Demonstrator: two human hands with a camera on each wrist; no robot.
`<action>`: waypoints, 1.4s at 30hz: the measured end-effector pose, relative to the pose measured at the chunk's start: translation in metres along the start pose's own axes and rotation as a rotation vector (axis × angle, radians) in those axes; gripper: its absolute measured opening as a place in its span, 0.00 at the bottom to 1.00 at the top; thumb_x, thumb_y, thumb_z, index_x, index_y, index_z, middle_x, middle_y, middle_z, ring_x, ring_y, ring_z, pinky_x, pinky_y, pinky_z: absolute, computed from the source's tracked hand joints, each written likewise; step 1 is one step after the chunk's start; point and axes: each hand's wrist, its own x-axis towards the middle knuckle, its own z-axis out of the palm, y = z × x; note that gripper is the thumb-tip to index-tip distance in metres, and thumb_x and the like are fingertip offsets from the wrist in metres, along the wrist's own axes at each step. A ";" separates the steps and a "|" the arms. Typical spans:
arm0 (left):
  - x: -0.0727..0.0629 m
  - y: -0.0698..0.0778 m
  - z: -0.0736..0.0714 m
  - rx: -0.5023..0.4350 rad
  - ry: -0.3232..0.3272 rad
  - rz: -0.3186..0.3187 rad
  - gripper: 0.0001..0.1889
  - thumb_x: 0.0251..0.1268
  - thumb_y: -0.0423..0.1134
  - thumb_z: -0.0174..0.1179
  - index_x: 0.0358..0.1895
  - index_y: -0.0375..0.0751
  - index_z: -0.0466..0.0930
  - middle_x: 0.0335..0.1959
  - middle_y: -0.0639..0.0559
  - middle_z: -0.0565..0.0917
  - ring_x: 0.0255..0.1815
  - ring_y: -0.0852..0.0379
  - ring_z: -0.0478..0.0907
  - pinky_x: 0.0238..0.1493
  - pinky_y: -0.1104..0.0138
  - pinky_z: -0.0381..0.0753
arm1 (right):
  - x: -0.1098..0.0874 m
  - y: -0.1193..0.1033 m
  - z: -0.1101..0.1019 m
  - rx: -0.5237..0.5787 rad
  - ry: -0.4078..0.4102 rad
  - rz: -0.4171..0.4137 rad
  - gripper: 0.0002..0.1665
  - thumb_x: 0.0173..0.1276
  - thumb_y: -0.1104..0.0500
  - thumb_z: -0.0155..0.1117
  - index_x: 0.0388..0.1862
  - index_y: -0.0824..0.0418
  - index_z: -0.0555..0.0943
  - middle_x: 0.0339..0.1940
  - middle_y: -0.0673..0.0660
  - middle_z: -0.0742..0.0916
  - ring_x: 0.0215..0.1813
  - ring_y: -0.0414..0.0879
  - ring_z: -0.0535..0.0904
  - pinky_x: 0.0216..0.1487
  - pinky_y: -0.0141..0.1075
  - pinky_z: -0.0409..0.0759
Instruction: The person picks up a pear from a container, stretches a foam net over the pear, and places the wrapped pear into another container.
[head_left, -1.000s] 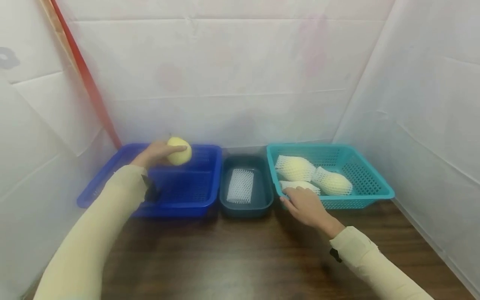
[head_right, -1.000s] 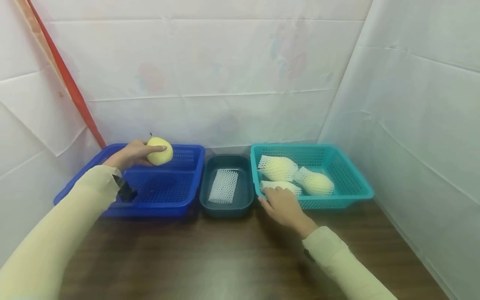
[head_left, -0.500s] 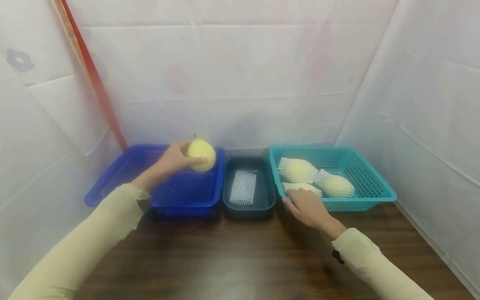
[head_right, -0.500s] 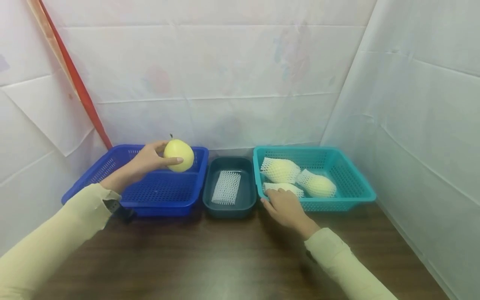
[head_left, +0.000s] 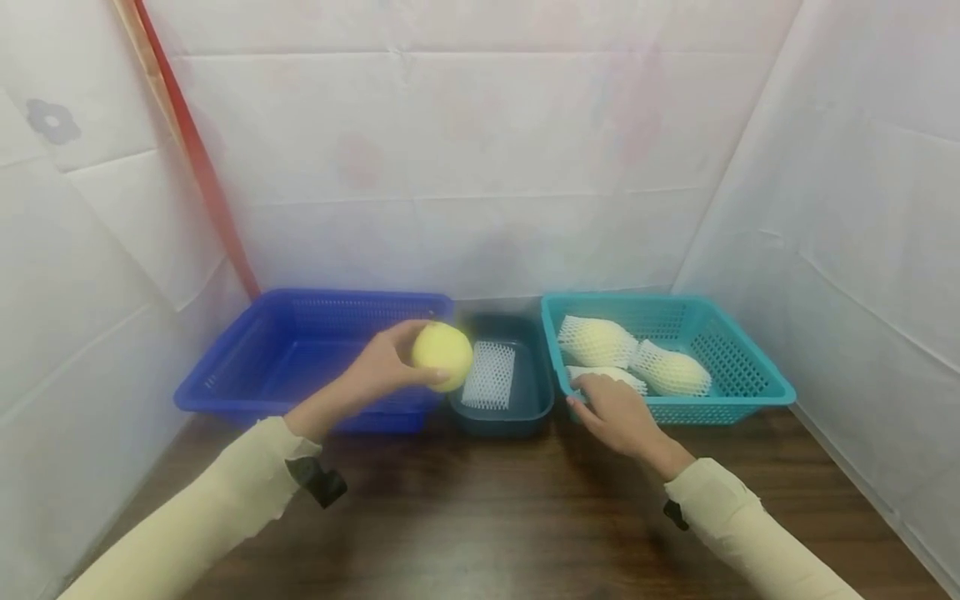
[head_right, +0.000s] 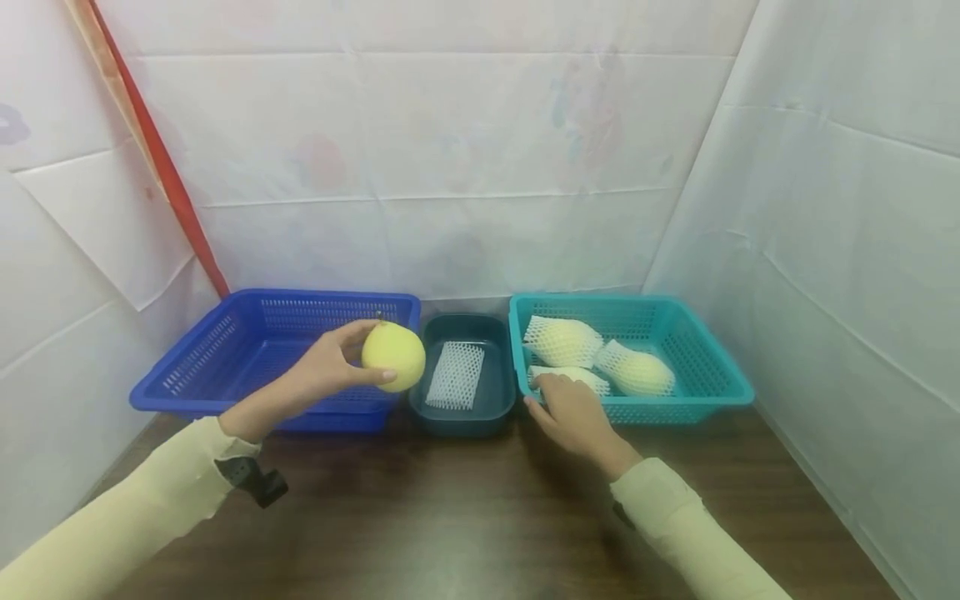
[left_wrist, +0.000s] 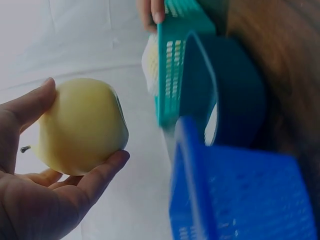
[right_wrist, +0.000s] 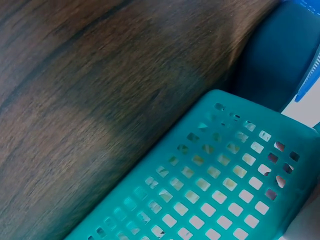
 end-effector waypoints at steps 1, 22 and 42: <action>-0.002 -0.001 0.003 -0.006 -0.004 0.002 0.41 0.46 0.41 0.74 0.66 0.35 0.66 0.60 0.38 0.73 0.56 0.41 0.73 0.53 0.50 0.74 | 0.001 0.000 0.000 0.022 0.013 -0.005 0.21 0.71 0.51 0.56 0.54 0.64 0.77 0.48 0.58 0.83 0.49 0.53 0.79 0.48 0.50 0.76; -0.018 -0.007 0.067 -0.113 -0.144 0.071 0.45 0.43 0.40 0.76 0.68 0.33 0.63 0.61 0.41 0.73 0.54 0.48 0.73 0.49 0.58 0.76 | 0.018 -0.094 -0.010 0.736 -0.031 -0.184 0.39 0.59 0.63 0.71 0.68 0.62 0.65 0.62 0.58 0.73 0.59 0.52 0.72 0.53 0.44 0.77; -0.030 -0.033 0.101 -0.088 -0.145 0.136 0.38 0.38 0.40 0.78 0.59 0.40 0.72 0.51 0.50 0.78 0.49 0.53 0.74 0.49 0.59 0.74 | -0.002 -0.073 0.015 0.754 -0.137 -0.158 0.38 0.53 0.49 0.76 0.62 0.52 0.70 0.57 0.47 0.77 0.56 0.45 0.76 0.54 0.39 0.77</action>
